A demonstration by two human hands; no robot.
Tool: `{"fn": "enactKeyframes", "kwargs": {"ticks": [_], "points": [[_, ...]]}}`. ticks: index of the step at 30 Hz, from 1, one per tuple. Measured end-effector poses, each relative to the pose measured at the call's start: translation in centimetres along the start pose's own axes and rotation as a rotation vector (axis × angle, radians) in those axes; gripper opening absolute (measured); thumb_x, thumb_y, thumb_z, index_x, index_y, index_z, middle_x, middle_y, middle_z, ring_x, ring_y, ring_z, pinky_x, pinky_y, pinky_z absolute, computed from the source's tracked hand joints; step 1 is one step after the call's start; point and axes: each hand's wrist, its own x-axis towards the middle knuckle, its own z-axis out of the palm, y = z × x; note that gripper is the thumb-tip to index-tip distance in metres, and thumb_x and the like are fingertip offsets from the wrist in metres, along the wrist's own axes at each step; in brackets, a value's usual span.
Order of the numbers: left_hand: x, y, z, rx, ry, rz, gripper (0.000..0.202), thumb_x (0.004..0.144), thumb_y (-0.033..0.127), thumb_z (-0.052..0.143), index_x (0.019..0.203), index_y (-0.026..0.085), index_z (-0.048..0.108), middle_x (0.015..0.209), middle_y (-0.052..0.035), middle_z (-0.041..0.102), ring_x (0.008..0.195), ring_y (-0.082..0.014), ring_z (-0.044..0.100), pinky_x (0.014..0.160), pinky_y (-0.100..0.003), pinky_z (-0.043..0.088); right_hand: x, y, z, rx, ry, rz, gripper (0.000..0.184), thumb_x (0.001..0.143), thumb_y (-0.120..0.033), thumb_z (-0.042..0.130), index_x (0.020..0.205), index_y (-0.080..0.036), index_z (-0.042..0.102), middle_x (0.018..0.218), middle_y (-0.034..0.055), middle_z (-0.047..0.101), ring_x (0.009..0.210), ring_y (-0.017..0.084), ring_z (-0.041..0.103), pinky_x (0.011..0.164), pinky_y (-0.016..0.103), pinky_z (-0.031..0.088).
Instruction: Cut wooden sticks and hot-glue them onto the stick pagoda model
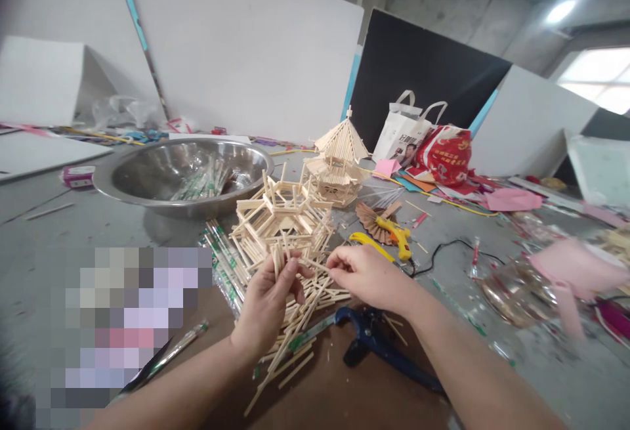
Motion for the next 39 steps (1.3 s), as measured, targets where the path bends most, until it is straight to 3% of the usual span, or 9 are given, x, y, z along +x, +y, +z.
{"fn": "enactKeyframes", "kwargs": {"ticks": [6,9,17,27,39], "points": [[-0.4,-0.9,0.2,0.020,-0.021,-0.017,0.024,0.075,0.038,0.044,0.086,0.017,0.044,0.064,0.0030,0.053,0.040,-0.0041,0.043,0.040,-0.017,0.034,2.5,0.5,-0.9,0.298,0.155,0.062,0.020,0.073,-0.025,0.045,0.089,-0.014,0.049,0.064,-0.0018,0.055,0.039,0.004,0.047,0.039,0.017,0.036],[-0.6,-1.5,0.2,0.064,-0.044,-0.026,0.023,0.075,0.038,0.044,0.083,0.017,0.045,0.064,0.0032,0.053,0.040,-0.0038,0.041,0.039,-0.017,0.032,3.6,0.4,-0.6,0.355,0.146,0.029,0.023,0.073,-0.023,0.045,0.094,-0.013,0.048,0.062,-0.0026,0.053,0.037,0.004,0.047,0.038,0.017,0.036],[-1.1,-2.6,0.1,0.174,-0.138,-0.008,0.024,0.077,0.040,0.040,0.081,0.018,0.050,0.055,0.0025,0.049,0.041,-0.0071,0.042,0.040,-0.019,0.031,4.6,-0.4,0.0,0.396,0.148,0.044,0.021,0.073,-0.020,0.045,0.093,-0.014,0.049,0.059,-0.0045,0.052,0.034,0.003,0.045,0.035,0.016,0.035],[-1.1,-2.6,0.0,0.260,-0.181,0.005,0.024,0.077,0.038,0.039,0.078,0.017,0.050,0.063,0.0001,0.053,0.042,-0.0062,0.041,0.044,-0.019,0.033,5.3,0.4,0.3,0.413,0.129,-0.013,0.021,0.075,-0.024,0.044,0.094,-0.015,0.047,0.061,-0.0040,0.052,0.035,0.003,0.044,0.035,0.016,0.034],[-1.2,-2.6,0.0,0.317,-0.224,0.041,0.024,0.080,0.037,0.034,0.075,0.018,0.047,0.054,0.0042,0.039,0.044,-0.0072,0.041,0.046,-0.019,0.033,5.5,0.4,0.8,0.436,0.128,-0.068,0.023,0.074,-0.026,0.044,0.094,-0.014,0.047,0.061,-0.0038,0.052,0.035,0.003,0.044,0.035,0.016,0.034]]}}
